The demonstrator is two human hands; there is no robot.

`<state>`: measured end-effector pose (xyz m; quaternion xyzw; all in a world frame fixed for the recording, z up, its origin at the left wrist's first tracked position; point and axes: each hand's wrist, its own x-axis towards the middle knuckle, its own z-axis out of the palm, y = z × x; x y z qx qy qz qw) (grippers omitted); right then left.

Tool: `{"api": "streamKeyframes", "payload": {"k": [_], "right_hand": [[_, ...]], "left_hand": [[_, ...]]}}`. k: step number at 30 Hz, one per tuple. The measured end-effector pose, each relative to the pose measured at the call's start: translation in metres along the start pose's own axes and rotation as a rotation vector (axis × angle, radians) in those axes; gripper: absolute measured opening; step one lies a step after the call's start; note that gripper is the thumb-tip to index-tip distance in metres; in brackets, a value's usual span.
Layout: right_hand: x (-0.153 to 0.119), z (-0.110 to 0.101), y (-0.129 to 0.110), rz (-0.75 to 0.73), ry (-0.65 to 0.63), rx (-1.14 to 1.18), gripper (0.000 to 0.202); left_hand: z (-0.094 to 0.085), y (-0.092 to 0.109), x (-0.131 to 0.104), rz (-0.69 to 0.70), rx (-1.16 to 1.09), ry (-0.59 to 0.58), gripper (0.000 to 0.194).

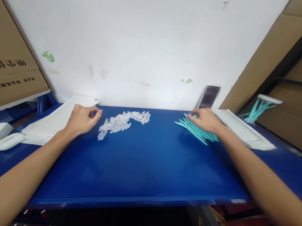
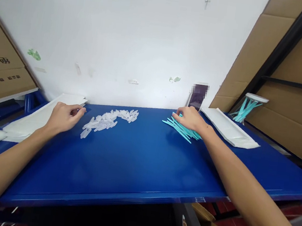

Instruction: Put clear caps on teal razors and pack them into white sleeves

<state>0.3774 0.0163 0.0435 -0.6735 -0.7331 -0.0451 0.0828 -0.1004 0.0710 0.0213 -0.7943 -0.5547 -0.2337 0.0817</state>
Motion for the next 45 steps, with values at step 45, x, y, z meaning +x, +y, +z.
{"api": "streamKeyframes", "payload": {"k": [45], "right_hand": [[-0.05, 0.047, -0.085, -0.602, 0.061, 0.395, 0.024]], "left_hand": [[0.025, 0.117, -0.03, 0.638, -0.359, -0.167, 0.047]]}}
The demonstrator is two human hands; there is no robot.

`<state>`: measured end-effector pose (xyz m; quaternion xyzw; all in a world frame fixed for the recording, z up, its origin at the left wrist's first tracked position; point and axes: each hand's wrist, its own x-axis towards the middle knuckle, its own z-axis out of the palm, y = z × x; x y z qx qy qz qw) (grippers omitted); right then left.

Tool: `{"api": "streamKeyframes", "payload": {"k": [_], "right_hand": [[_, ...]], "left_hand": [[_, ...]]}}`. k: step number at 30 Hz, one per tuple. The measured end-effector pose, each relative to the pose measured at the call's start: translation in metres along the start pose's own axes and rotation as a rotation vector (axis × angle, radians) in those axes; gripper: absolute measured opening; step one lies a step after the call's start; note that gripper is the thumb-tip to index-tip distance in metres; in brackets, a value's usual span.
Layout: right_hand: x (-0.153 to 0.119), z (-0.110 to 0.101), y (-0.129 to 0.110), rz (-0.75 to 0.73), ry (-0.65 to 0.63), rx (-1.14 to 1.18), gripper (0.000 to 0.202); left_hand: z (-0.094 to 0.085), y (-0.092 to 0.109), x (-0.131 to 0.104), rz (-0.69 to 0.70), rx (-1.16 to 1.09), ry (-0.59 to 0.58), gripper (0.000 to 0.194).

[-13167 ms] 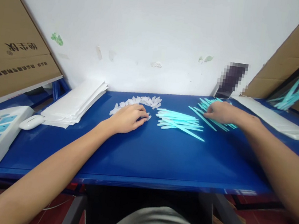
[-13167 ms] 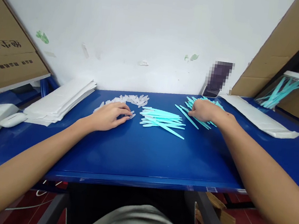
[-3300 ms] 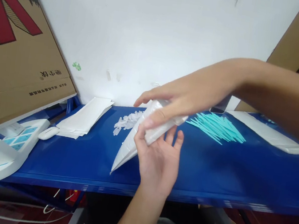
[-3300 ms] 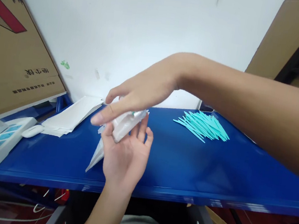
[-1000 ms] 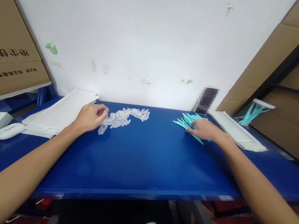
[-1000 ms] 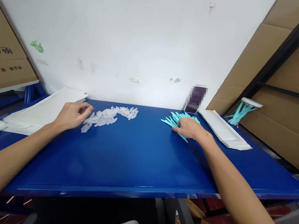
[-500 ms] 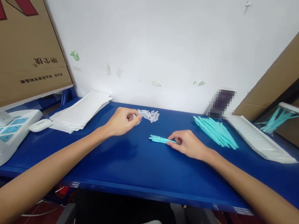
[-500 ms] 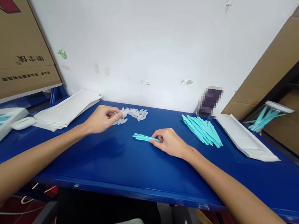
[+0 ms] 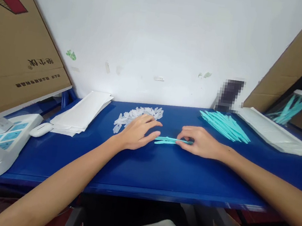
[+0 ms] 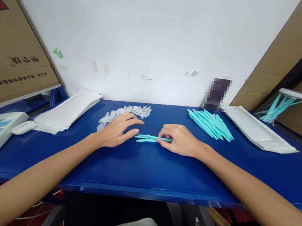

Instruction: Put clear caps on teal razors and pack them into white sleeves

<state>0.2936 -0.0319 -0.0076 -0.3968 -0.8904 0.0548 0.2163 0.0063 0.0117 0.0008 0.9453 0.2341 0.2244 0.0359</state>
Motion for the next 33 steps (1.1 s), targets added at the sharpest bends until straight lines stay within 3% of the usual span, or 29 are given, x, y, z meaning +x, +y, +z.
{"api": "streamKeyframes", "payload": {"k": [4, 7, 15, 23, 33], "right_hand": [[0.0, -0.001, -0.001, 0.011, -0.063, -0.003, 0.024], [0.0, 0.0, 0.0, 0.015, -0.082, -0.022, 0.027], [-0.001, -0.001, 0.0, -0.067, -0.111, 0.012, 0.031], [0.001, -0.001, -0.003, -0.081, -0.107, 0.044, 0.028], [0.001, -0.005, -0.006, -0.08, -0.156, 0.013, 0.033]], "left_hand": [[0.0, 0.001, 0.0, 0.004, -0.064, -0.175, 0.061], [0.003, 0.002, 0.0, -0.028, -0.061, -0.236, 0.068], [0.001, 0.001, 0.0, -0.023, -0.01, -0.187, 0.058], [0.01, 0.012, 0.002, 0.121, 0.025, -0.113, 0.036], [0.006, 0.022, 0.002, 0.169, 0.064, -0.186, 0.036]]}}
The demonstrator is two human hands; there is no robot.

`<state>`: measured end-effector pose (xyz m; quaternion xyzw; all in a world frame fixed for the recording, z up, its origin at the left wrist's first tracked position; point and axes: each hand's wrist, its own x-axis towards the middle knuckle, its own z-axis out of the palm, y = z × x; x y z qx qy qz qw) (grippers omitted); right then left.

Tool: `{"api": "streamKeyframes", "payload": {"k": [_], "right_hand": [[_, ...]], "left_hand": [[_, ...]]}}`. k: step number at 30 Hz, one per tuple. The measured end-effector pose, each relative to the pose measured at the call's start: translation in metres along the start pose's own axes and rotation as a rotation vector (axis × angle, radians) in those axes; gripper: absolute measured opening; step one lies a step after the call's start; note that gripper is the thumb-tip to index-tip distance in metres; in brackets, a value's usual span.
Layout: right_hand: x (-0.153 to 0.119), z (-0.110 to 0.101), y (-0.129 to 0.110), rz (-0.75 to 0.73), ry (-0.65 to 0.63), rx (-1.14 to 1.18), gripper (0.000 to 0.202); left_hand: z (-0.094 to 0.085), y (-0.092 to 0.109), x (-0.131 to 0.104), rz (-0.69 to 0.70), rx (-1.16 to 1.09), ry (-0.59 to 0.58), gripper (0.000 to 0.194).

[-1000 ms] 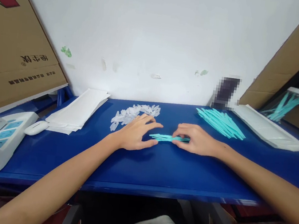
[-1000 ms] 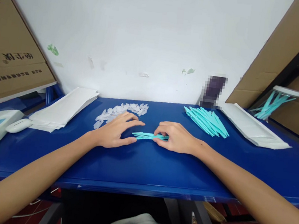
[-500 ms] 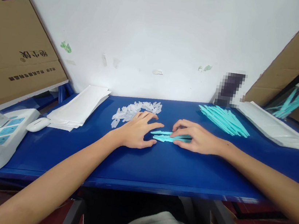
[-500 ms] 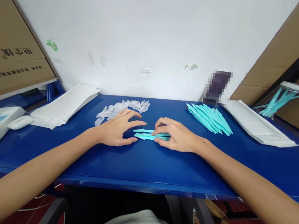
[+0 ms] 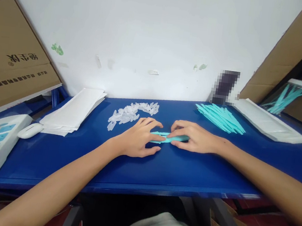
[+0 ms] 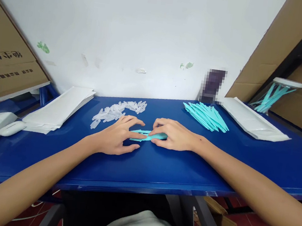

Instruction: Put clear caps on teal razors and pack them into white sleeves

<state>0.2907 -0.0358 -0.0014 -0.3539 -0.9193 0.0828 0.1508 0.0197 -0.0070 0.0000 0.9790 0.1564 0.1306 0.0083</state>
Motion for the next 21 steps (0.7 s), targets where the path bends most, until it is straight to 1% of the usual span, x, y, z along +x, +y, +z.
{"api": "streamKeyframes", "payload": {"k": [3, 5, 6, 7, 8, 10, 11, 13, 16, 21], "right_hand": [[-0.001, -0.004, 0.006, 0.03, 0.012, -0.013, 0.037], [-0.004, -0.011, 0.017, 0.118, 0.08, -0.128, 0.041], [-0.007, -0.016, 0.025, 0.195, 0.122, -0.221, 0.043], [-0.01, -0.021, 0.033, 0.297, 0.157, -0.323, 0.045], [-0.015, -0.027, 0.043, 0.419, 0.167, -0.413, 0.045], [-0.025, -0.039, 0.061, 0.67, 0.146, -0.525, 0.045], [-0.031, -0.043, 0.07, 0.762, 0.12, -0.543, 0.045], [-0.041, -0.051, 0.084, 0.873, 0.095, -0.543, 0.045], [-0.05, -0.056, 0.095, 0.944, 0.058, -0.518, 0.042], [-0.048, -0.056, 0.1, 0.928, 0.021, -0.49, 0.039]], "left_hand": [[-0.002, 0.002, 0.0, 0.018, 0.008, -0.005, 0.035], [-0.002, 0.003, 0.0, 0.018, 0.008, -0.007, 0.035], [-0.002, 0.003, 0.0, 0.013, 0.004, -0.01, 0.035], [-0.002, 0.003, 0.0, 0.007, -0.002, -0.014, 0.036], [-0.001, 0.002, 0.001, -0.001, -0.01, -0.02, 0.036], [0.0, 0.001, 0.0, -0.014, -0.025, -0.028, 0.036], [0.0, 0.0, 0.0, -0.018, -0.032, -0.026, 0.036], [0.001, -0.001, -0.001, -0.02, -0.048, -0.017, 0.035], [0.001, -0.003, -0.002, -0.022, -0.073, -0.006, 0.035], [-0.001, -0.004, -0.001, -0.042, -0.064, -0.034, 0.033]]}}
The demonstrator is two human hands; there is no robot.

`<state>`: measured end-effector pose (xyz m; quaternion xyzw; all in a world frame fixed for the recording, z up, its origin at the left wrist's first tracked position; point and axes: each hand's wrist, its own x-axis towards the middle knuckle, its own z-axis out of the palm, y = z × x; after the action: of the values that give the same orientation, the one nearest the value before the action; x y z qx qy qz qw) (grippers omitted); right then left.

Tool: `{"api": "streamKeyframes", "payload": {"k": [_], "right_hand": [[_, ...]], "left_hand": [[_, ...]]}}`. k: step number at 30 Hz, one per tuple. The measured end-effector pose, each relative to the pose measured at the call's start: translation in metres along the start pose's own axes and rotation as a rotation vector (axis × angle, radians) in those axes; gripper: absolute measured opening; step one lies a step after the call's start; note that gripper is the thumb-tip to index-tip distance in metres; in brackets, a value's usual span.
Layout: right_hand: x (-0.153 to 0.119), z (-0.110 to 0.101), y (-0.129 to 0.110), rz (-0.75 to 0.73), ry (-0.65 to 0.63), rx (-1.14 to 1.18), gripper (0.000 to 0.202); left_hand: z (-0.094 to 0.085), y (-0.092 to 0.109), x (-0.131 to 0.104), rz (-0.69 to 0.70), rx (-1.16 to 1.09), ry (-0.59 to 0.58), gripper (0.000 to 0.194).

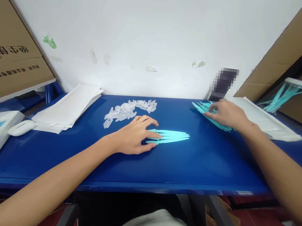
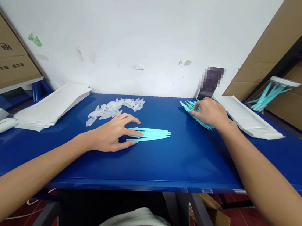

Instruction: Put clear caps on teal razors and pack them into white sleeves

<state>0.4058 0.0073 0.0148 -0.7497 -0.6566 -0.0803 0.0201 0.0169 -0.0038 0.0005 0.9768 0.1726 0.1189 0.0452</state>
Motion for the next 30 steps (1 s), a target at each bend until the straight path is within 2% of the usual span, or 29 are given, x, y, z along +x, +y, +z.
{"api": "streamKeyframes", "payload": {"k": [11, 20, 24, 27, 30], "right_hand": [[0.002, 0.005, -0.007, -0.009, -0.082, 0.026, 0.03], [-0.004, 0.008, -0.026, -0.102, -0.025, -0.018, 0.031], [-0.011, 0.01, -0.046, -0.359, 0.059, 0.101, 0.037], [-0.02, 0.008, -0.069, -0.558, 0.027, 0.256, 0.037], [-0.028, 0.005, -0.088, -0.672, -0.018, 0.377, 0.036]], "left_hand": [[0.0, -0.004, -0.002, 0.006, -0.057, 0.016, 0.031], [0.0, -0.005, -0.002, 0.024, -0.058, 0.006, 0.031], [-0.003, -0.003, -0.002, 0.027, -0.086, 0.057, 0.034], [-0.004, -0.003, -0.002, 0.02, -0.085, 0.134, 0.038], [-0.003, -0.007, -0.002, 0.001, -0.023, 0.22, 0.039]]}}
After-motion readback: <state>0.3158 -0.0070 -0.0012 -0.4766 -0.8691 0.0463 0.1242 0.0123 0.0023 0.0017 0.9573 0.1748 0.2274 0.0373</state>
